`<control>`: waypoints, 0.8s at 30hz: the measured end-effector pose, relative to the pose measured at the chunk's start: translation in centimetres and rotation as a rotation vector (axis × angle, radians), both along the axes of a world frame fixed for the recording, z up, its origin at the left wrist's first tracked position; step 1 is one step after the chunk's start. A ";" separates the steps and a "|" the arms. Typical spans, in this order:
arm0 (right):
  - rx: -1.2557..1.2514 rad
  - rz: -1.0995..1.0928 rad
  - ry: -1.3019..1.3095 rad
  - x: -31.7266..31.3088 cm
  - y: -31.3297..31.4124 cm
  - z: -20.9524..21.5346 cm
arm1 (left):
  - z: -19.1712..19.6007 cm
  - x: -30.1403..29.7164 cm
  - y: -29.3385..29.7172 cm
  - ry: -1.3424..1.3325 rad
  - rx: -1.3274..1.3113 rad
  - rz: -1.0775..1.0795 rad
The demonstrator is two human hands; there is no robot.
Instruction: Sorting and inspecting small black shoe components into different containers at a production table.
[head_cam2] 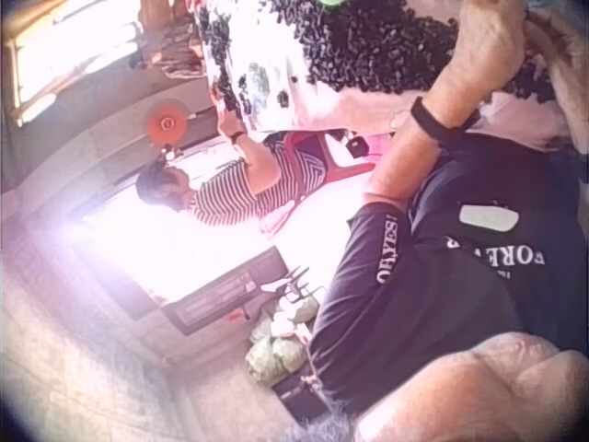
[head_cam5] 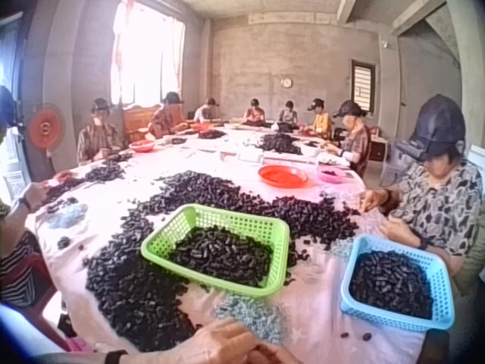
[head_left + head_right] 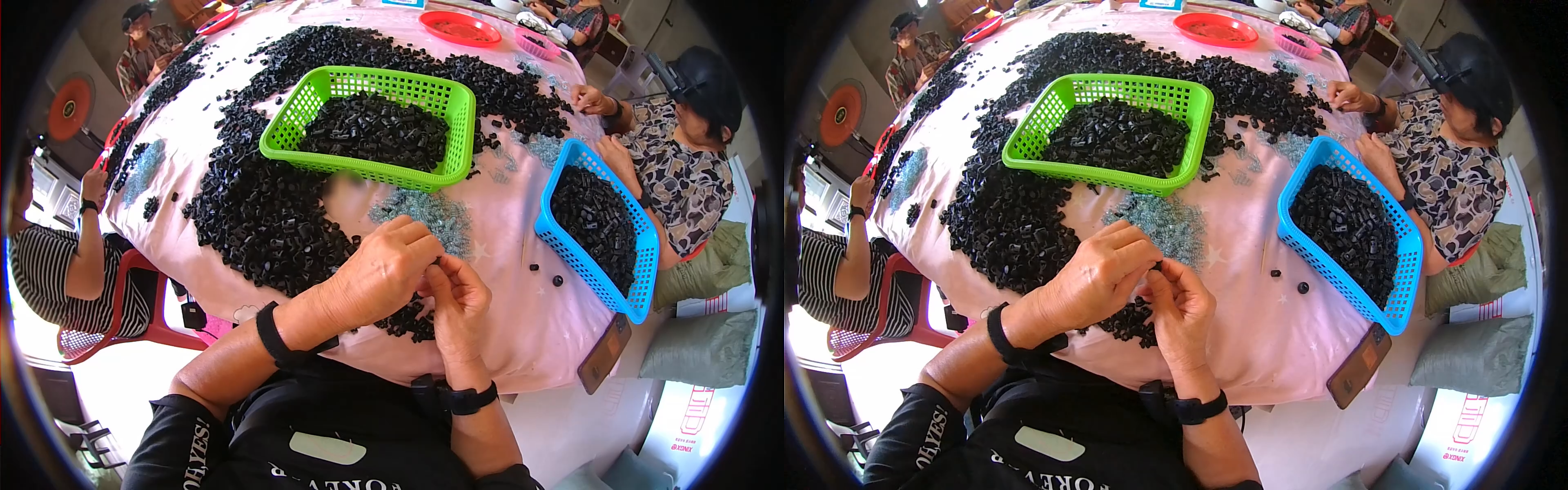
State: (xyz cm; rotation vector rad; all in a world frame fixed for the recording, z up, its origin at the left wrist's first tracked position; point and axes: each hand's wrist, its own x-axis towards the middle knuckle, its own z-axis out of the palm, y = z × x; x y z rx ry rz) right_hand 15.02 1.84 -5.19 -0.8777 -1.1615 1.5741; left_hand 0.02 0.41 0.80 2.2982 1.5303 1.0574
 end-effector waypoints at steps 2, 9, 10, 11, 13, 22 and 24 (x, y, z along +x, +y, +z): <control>-0.011 -0.006 -0.004 0.1 0.0 0.0 | -0.1 0.1 0.0 -0.008 0.024 -0.001; -0.008 -0.007 -0.024 0.5 0.1 -0.1 | 1.0 -0.3 0.1 0.017 -0.016 -0.053; -0.006 -0.021 0.001 0.6 0.1 -0.4 | 1.3 -0.2 0.1 0.028 -0.059 -0.077; -0.006 -0.016 0.004 0.4 0.1 -0.5 | 1.1 -0.3 0.1 0.030 -0.059 -0.072; -0.015 -0.040 0.010 0.2 0.1 -0.5 | 0.3 -0.3 0.1 0.105 0.032 -0.084; -0.061 -0.020 -0.019 0.2 0.1 -0.2 | -0.3 -0.5 -0.3 0.176 0.003 -0.023; -0.044 -0.005 -0.046 0.4 0.1 -0.3 | -0.2 -0.4 -0.1 0.190 0.004 -0.017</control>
